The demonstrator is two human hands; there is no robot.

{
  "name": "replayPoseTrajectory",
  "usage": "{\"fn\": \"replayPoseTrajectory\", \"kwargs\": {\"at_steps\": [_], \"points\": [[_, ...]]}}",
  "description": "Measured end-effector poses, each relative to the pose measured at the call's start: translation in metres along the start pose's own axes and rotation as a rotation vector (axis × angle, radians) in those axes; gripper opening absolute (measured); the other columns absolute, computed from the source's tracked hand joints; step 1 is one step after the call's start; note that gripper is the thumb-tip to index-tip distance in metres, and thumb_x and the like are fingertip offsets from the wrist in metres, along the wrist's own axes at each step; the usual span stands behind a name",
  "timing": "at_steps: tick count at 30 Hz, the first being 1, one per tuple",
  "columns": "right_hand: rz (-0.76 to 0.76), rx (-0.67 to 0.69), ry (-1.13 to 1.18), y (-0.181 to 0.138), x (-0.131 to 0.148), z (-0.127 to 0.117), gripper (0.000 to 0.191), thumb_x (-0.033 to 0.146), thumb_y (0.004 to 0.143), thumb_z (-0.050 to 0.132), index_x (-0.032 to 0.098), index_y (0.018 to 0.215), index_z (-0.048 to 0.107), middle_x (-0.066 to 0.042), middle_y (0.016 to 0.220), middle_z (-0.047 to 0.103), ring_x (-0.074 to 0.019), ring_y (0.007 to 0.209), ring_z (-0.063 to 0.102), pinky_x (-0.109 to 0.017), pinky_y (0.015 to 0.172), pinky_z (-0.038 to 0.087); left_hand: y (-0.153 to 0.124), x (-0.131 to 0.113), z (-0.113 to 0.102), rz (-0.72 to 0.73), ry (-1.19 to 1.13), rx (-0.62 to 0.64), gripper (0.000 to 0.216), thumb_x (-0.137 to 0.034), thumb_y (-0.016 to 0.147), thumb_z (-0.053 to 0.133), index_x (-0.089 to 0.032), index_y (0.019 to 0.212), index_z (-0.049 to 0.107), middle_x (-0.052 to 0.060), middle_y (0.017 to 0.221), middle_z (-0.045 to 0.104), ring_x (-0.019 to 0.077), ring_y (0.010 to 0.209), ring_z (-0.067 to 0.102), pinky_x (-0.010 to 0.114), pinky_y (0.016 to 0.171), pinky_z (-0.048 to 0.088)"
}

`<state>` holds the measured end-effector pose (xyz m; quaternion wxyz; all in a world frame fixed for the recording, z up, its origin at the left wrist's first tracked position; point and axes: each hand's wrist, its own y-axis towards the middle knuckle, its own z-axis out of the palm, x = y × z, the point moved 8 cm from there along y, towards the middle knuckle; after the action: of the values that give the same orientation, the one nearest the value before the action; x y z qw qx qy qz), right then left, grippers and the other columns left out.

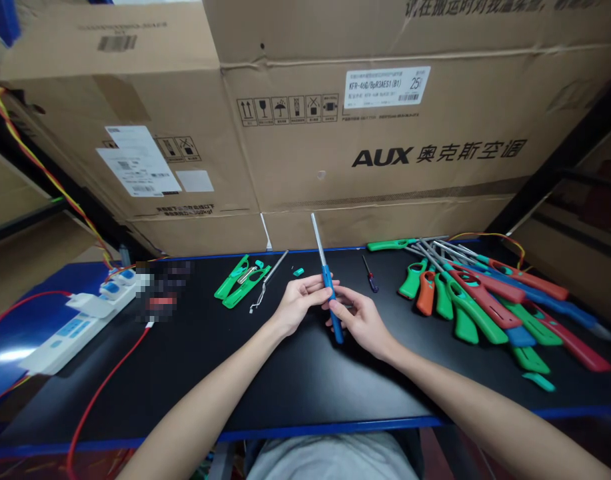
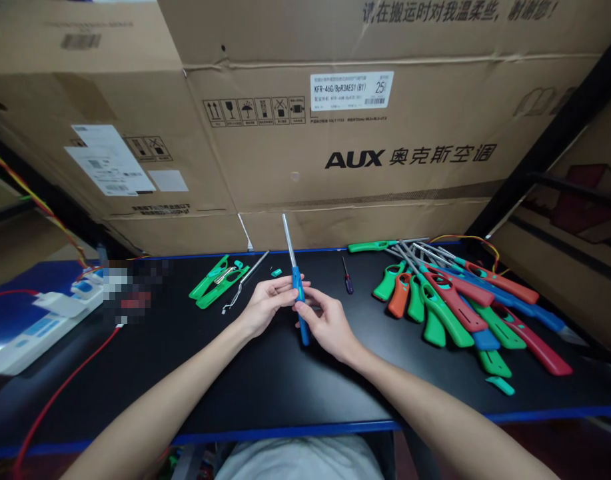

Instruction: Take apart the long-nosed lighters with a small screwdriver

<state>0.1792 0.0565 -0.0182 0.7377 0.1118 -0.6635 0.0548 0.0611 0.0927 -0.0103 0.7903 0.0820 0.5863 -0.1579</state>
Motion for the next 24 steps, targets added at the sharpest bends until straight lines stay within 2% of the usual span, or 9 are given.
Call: {"fn": "replayPoseTrajectory", "kwargs": {"at_steps": [4, 7, 10, 12, 15, 17, 19, 24], "points": [[0.012, -0.005, -0.008, -0.001, -0.002, -0.001, 0.049, 0.055, 0.089, 0.069, 0.017, 0.119, 0.064, -0.008, 0.099, 0.07, -0.0161, 0.073, 0.068, -0.028, 0.062, 0.06, 0.0, -0.002, 0.001, -0.01, 0.014, -0.013, 0.058, -0.038, 0.065, 0.091, -0.013, 0.116, 0.075, 0.019, 0.12, 0.074, 0.0305, 0.106, 0.072, 0.035, 0.087, 0.056], [0.048, 0.048, 0.027, -0.001, -0.005, 0.002, 0.05, 0.054, 0.088, 0.071, 0.021, 0.123, 0.055, -0.006, 0.102, 0.068, -0.0151, 0.078, 0.069, -0.029, 0.07, 0.06, -0.002, -0.011, 0.004, 0.014, 0.059, 0.003, 0.056, -0.04, 0.065, 0.091, -0.014, 0.113, 0.076, 0.017, 0.116, 0.076, 0.0308, 0.109, 0.071, 0.038, 0.093, 0.055], [0.044, 0.038, 0.098, 0.002, -0.002, -0.003, 0.052, 0.054, 0.085, 0.075, 0.027, 0.121, 0.047, -0.004, 0.119, 0.062, -0.0147, 0.092, 0.068, -0.029, 0.077, 0.061, -0.005, -0.025, 0.006, 0.094, 0.178, 0.009, 0.052, -0.042, 0.072, 0.087, -0.017, 0.116, 0.075, 0.013, 0.114, 0.075, 0.0285, 0.108, 0.07, 0.039, 0.098, 0.054], [0.023, -0.019, 0.138, 0.005, 0.003, -0.012, 0.049, 0.055, 0.084, 0.076, 0.027, 0.115, 0.05, -0.003, 0.124, 0.057, -0.0154, 0.1, 0.066, -0.031, 0.08, 0.062, -0.01, -0.035, 0.006, 0.185, 0.335, -0.037, 0.05, -0.042, 0.078, 0.081, -0.019, 0.122, 0.073, 0.011, 0.114, 0.074, 0.026, 0.106, 0.068, 0.038, 0.098, 0.053], [0.049, -0.019, 0.168, 0.011, 0.007, -0.016, 0.046, 0.06, 0.083, 0.075, 0.02, 0.101, 0.06, -0.002, 0.1, 0.059, -0.0138, 0.088, 0.064, -0.03, 0.078, 0.062, -0.019, -0.046, 0.012, 0.358, 0.664, -0.074, 0.044, -0.037, 0.089, 0.067, -0.02, 0.13, 0.068, 0.009, 0.112, 0.07, 0.0234, 0.104, 0.066, 0.038, 0.099, 0.051], [0.108, 0.042, 0.209, 0.013, 0.004, -0.011, 0.049, 0.062, 0.082, 0.076, 0.015, 0.091, 0.064, -0.001, 0.081, 0.058, -0.012, 0.074, 0.06, -0.028, 0.069, 0.061, -0.025, -0.045, 0.021, 0.45, 0.88, -0.053, 0.042, -0.033, 0.094, 0.057, -0.018, 0.133, 0.065, 0.01, 0.112, 0.069, 0.023, 0.105, 0.065, 0.038, 0.098, 0.052], [0.168, 0.081, 0.282, 0.013, 0.0, -0.004, 0.051, 0.062, 0.079, 0.078, 0.013, 0.085, 0.065, -0.001, 0.074, 0.057, -0.0106, 0.066, 0.057, -0.025, 0.061, 0.059, -0.029, -0.041, 0.027, 0.519, 1.034, -0.053, 0.042, -0.031, 0.096, 0.052, -0.017, 0.134, 0.063, 0.01, 0.113, 0.069, 0.0226, 0.103, 0.066, 0.036, 0.093, 0.054], [0.319, 0.055, 0.479, 0.009, -0.015, 0.001, 0.049, 0.055, 0.069, 0.09, 0.012, 0.08, 0.067, 0.002, 0.067, 0.055, -0.0074, 0.06, 0.052, -0.016, 0.051, 0.052, -0.029, -0.031, 0.03, 0.611, 1.143, -0.06, 0.038, -0.033, 0.099, 0.049, -0.015, 0.13, 0.062, 0.011, 0.113, 0.071, 0.0195, 0.096, 0.071, 0.03, 0.086, 0.057]]}}
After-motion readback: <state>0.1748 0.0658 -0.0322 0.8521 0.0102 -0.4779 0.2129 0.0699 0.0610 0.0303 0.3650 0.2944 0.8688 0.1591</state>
